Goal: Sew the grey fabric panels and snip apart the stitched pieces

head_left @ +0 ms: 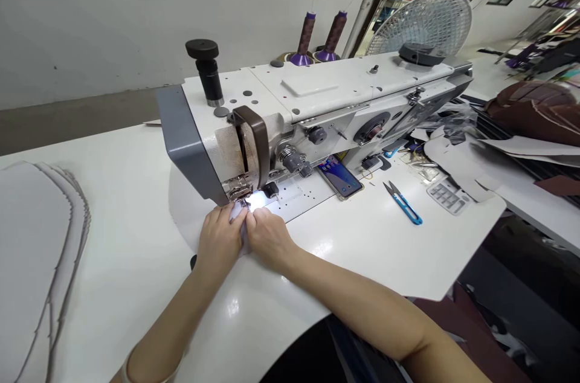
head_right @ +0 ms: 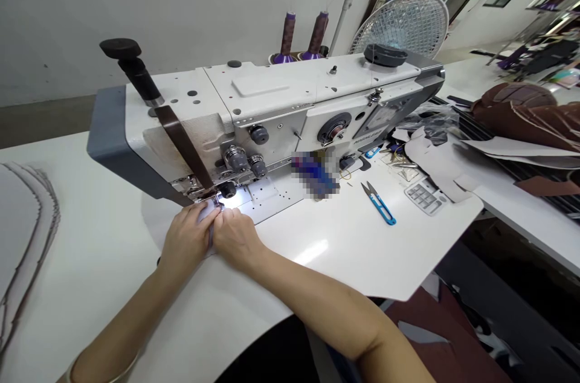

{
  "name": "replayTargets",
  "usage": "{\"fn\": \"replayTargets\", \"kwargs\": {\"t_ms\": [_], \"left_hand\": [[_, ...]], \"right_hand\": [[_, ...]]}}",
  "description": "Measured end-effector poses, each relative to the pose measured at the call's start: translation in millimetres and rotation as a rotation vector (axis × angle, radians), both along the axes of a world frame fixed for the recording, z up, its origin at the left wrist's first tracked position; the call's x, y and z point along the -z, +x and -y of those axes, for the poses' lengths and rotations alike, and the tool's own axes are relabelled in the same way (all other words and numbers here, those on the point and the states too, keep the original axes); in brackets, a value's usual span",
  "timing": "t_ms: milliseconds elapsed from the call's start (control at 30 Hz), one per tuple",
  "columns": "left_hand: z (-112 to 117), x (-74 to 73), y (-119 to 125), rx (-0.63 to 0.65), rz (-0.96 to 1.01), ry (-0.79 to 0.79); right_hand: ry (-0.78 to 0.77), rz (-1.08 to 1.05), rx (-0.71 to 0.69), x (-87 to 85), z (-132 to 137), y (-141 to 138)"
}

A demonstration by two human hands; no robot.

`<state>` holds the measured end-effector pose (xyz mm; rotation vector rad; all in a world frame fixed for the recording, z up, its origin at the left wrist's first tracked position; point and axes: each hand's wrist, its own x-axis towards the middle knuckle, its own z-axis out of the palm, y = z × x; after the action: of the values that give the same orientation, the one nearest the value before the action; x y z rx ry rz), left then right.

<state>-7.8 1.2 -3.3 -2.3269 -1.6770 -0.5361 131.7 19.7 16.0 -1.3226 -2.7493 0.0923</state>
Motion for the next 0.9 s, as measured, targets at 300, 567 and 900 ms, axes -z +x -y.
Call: {"fn": "replayTargets", "kwargs": {"t_ms": [300, 567, 900], "left_hand": [[0.9, -3.4, 3.4, 0.017, 0.044, 0.008], [4.6, -5.0, 9.4, 0.017, 0.048, 0.076], [5.1, -2.7, 7.7, 0.020, 0.044, 0.066]], "right_hand": [[-0.015, -0.009, -0.003, -1.8, -1.4, 0.7], [-0.005, -0.051, -0.019, 3.5, -2.6, 1.5], [-0.024, -0.037, -0.011, 0.4, -2.5, 3.8]]}}
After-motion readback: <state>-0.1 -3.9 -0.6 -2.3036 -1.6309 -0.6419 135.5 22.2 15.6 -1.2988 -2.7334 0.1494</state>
